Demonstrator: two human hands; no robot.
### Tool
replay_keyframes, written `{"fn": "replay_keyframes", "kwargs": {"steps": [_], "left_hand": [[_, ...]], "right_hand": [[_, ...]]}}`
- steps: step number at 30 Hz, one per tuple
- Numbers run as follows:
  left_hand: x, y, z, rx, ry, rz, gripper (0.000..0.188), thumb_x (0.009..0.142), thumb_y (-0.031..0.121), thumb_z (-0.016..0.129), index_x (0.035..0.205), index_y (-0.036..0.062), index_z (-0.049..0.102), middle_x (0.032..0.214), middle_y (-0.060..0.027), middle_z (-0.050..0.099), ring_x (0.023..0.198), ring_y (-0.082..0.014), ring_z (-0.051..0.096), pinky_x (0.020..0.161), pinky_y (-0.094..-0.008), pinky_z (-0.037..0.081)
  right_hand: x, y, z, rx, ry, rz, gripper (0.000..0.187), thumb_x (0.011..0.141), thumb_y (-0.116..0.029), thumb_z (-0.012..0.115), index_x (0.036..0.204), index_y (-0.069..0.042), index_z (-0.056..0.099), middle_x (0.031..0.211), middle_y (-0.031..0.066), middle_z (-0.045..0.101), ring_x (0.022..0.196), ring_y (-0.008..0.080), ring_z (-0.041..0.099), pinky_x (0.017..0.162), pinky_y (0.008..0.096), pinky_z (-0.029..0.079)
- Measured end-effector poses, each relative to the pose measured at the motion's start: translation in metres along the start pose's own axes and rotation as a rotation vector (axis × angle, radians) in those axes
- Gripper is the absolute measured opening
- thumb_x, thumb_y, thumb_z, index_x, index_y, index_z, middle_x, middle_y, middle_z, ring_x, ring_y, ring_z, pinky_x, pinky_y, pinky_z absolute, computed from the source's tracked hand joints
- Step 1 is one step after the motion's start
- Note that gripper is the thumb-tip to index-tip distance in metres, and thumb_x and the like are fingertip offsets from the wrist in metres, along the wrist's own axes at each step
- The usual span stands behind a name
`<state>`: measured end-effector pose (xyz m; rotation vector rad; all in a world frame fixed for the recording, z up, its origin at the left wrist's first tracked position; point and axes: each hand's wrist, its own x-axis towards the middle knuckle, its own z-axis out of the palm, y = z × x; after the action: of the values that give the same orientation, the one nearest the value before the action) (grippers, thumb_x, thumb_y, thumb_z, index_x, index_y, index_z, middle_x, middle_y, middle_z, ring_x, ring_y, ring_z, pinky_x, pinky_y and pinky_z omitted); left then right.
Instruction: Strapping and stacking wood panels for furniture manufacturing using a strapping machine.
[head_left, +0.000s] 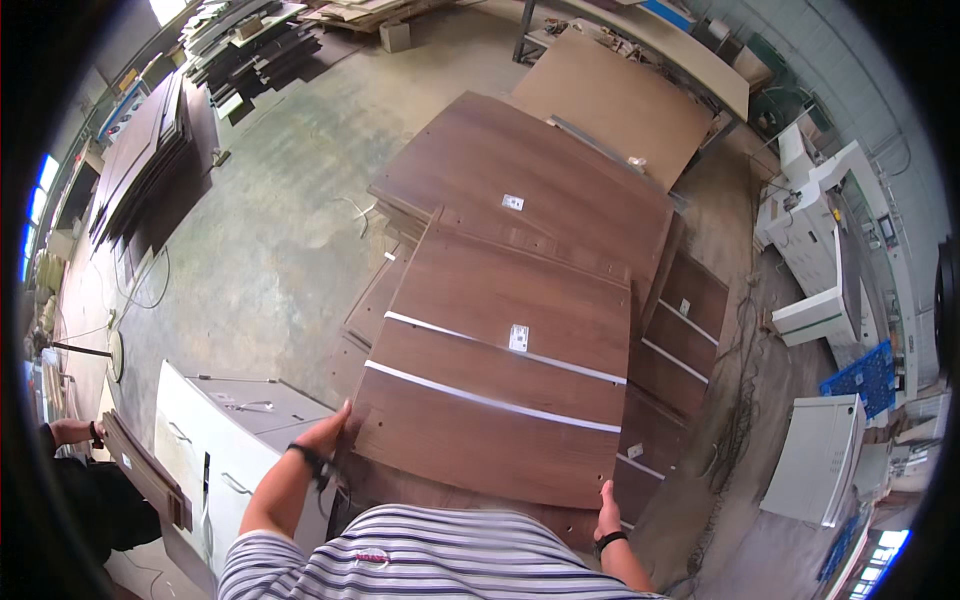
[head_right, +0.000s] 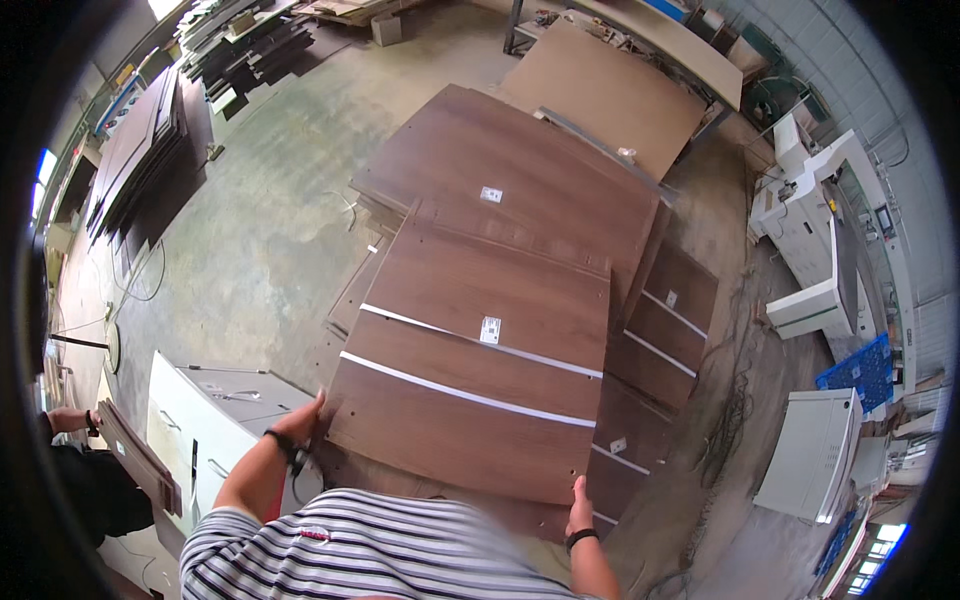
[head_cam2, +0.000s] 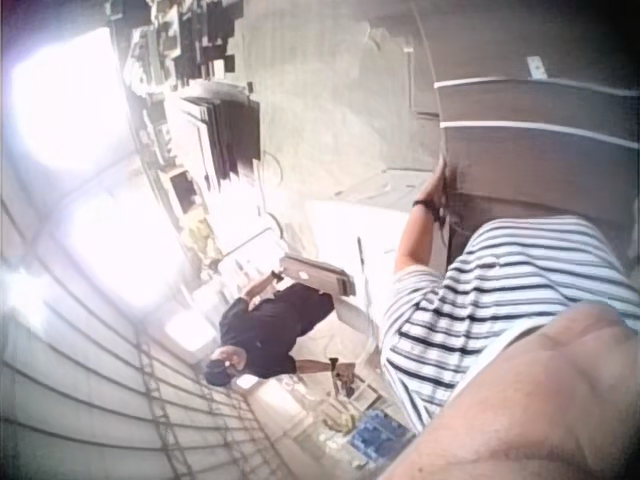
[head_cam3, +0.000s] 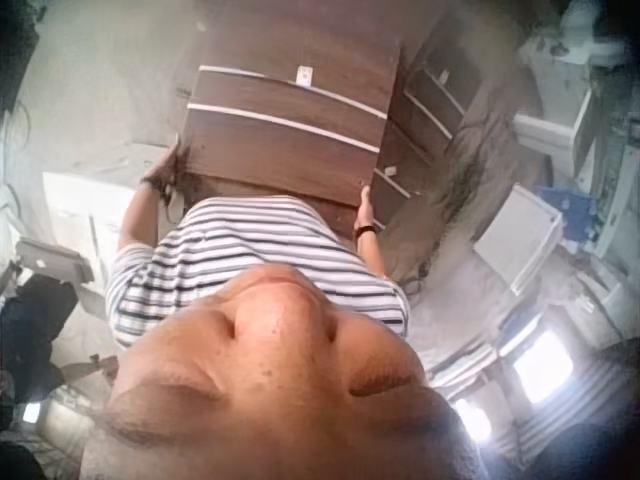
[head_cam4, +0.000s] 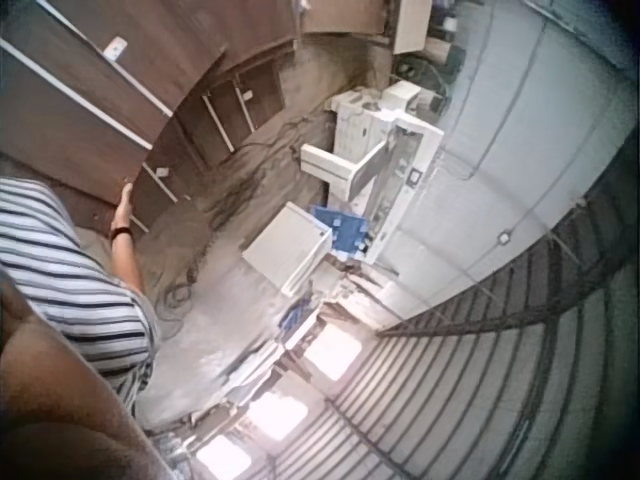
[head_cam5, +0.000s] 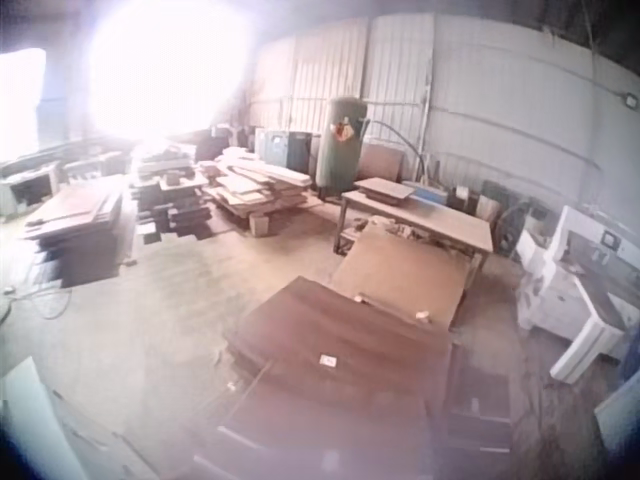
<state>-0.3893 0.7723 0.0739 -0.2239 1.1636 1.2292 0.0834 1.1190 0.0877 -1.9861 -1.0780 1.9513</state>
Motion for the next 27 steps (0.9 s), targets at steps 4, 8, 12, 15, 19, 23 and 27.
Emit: {"fn": "replay_keyframes", "kwargs": {"steps": [4,8,12,15,19,23,27], "left_hand": [[-0.071,-0.033,0.000,0.041,0.145,-0.249,0.059,0.088,0.049,0.053,0.123,0.0024,0.044,0.105,-0.0106,0.057,0.087,-0.0216,0.059,0.077,-0.0408,0.050],[-0.026,-0.045,-0.017,0.136,0.391,0.002,0.039,0.086,0.041,0.060,0.097,0.0041,0.054,0.079,-0.0039,0.058,0.062,-0.0149,0.057,0.056,-0.0306,0.050],[0.016,0.016,-0.021,0.416,0.556,0.305,0.034,0.087,0.038,0.059,0.078,0.0054,0.058,0.050,-0.0009,0.047,0.043,-0.0128,0.047,0.043,-0.0257,0.041],[0.065,0.082,-0.033,-0.013,0.542,0.514,0.033,0.085,0.036,0.062,0.072,0.0091,0.047,0.054,0.0007,0.039,0.047,-0.0099,0.042,0.044,-0.0261,0.035],[0.102,0.173,-0.027,-0.225,0.335,0.766,0.073,0.086,0.023,0.063,0.138,-0.0003,0.018,0.120,-0.0148,0.046,0.093,-0.0287,0.060,0.082,-0.0400,0.051],[0.096,0.224,0.035,-0.037,0.228,0.868,0.062,0.090,0.026,0.058,0.138,0.0069,0.024,0.123,-0.0129,0.047,0.110,-0.0294,0.054,0.090,-0.0416,0.047],[0.057,0.169,0.069,0.148,0.258,0.722,0.049,0.091,0.030,0.056,0.131,0.0085,0.038,0.113,-0.0090,0.055,0.105,-0.0215,0.055,0.086,-0.0368,0.047]], "right_hand": [[0.009,-0.012,0.023,0.026,0.004,0.040,0.082,0.082,-0.065,0.050,0.133,-0.002,0.039,0.135,0.0110,0.041,0.124,0.0232,0.038,0.103,0.0408,0.031],[0.030,-0.033,0.048,0.028,0.067,-0.003,0.083,0.082,-0.063,0.051,0.132,0.002,0.039,0.139,0.0150,0.037,0.127,0.0244,0.035,0.103,0.0435,0.029],[0.066,-0.073,0.089,0.007,-0.040,-0.099,0.084,0.085,-0.060,0.050,0.137,0.003,0.032,0.143,0.0116,0.033,0.132,0.0211,0.028,0.108,0.0385,0.022],[0.096,-0.117,0.127,0.085,-0.213,-0.167,0.079,0.086,-0.056,0.053,0.137,0.002,0.033,0.143,0.0085,0.032,0.132,0.0198,0.027,0.109,0.0368,0.021],[0.164,-0.171,0.167,0.198,-0.330,-0.294,0.067,0.089,-0.051,0.050,0.135,-0.003,0.040,0.135,0.0052,0.043,0.123,0.0191,0.041,0.101,0.0371,0.035],[0.204,-0.213,0.201,0.146,-0.444,-0.235,0.051,0.089,-0.048,0.053,0.116,-0.005,0.050,0.112,0.0036,0.054,0.104,0.0165,0.050,0.087,0.0352,0.040],[0.190,-0.181,0.247,-0.338,-0.565,-0.156,0.021,0.091,-0.038,0.054,0.086,-0.020,0.045,0.071,-0.0074,0.035,0.062,0.0063,0.040,0.054,0.0258,0.030]]}}
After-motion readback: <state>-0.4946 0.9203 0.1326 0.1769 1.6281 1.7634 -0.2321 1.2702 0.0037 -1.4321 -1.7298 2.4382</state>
